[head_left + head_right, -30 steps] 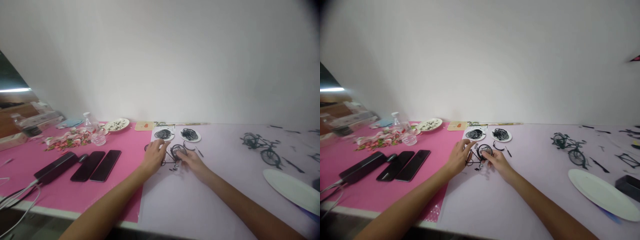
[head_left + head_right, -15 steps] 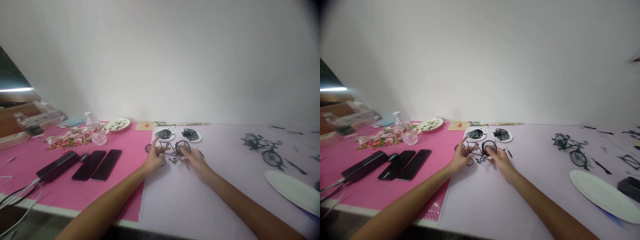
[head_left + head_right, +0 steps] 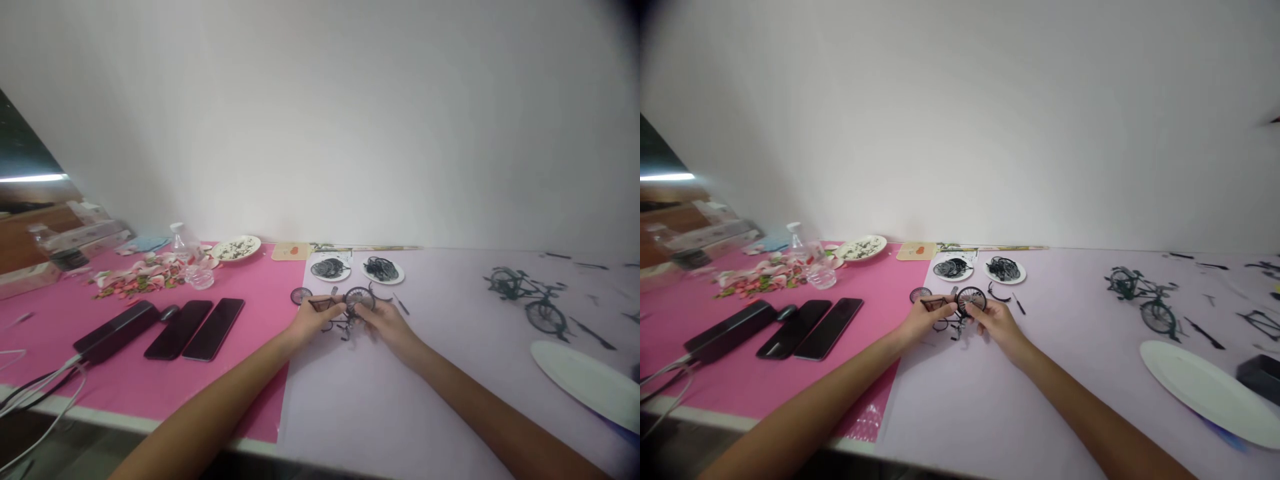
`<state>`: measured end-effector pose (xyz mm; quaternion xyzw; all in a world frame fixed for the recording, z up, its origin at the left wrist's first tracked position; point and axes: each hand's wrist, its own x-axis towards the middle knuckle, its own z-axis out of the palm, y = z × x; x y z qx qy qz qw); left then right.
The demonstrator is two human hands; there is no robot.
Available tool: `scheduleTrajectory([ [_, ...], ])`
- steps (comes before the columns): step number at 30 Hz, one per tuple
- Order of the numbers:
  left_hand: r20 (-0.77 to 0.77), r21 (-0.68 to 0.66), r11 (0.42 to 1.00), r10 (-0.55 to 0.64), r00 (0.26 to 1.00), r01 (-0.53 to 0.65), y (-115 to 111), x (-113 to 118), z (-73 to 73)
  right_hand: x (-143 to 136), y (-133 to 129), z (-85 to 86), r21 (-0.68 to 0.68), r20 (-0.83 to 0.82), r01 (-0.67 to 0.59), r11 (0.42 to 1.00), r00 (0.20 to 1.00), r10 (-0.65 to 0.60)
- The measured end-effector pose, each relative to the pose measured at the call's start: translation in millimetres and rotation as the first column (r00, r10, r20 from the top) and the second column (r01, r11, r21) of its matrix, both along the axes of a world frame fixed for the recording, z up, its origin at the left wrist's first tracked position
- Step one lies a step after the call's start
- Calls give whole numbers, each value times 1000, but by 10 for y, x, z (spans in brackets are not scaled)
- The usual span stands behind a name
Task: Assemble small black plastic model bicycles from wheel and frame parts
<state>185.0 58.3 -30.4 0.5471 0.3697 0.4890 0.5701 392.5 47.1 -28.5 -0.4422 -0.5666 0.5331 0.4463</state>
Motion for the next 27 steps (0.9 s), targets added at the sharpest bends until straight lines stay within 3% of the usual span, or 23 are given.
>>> scheduleTrajectory([
  [5, 42, -42, 995, -83, 996, 85, -23, 3, -1, -15, -15, -19, 88, 75, 68, 994, 994, -75],
  [11, 128, -99, 979, -168, 978, 181, -30, -9, 7, -38, -94, 78, 150, 142, 94, 984, 983, -115],
  [21, -9, -85, 992, -99, 995, 98, 63, -77, 13, -113, -156, 52, 102, 134, -2, 995, 991, -12],
  [24, 53, -90, 996, 3, 999, 2, 97, -98, 50, -123, -177, 48, 42, 142, -68, 997, 988, 62],
  [27, 91, -90, 990, 117, 989, -109, 141, -136, 76, -140, -231, 55, 47, 258, -160, 986, 956, 143],
])
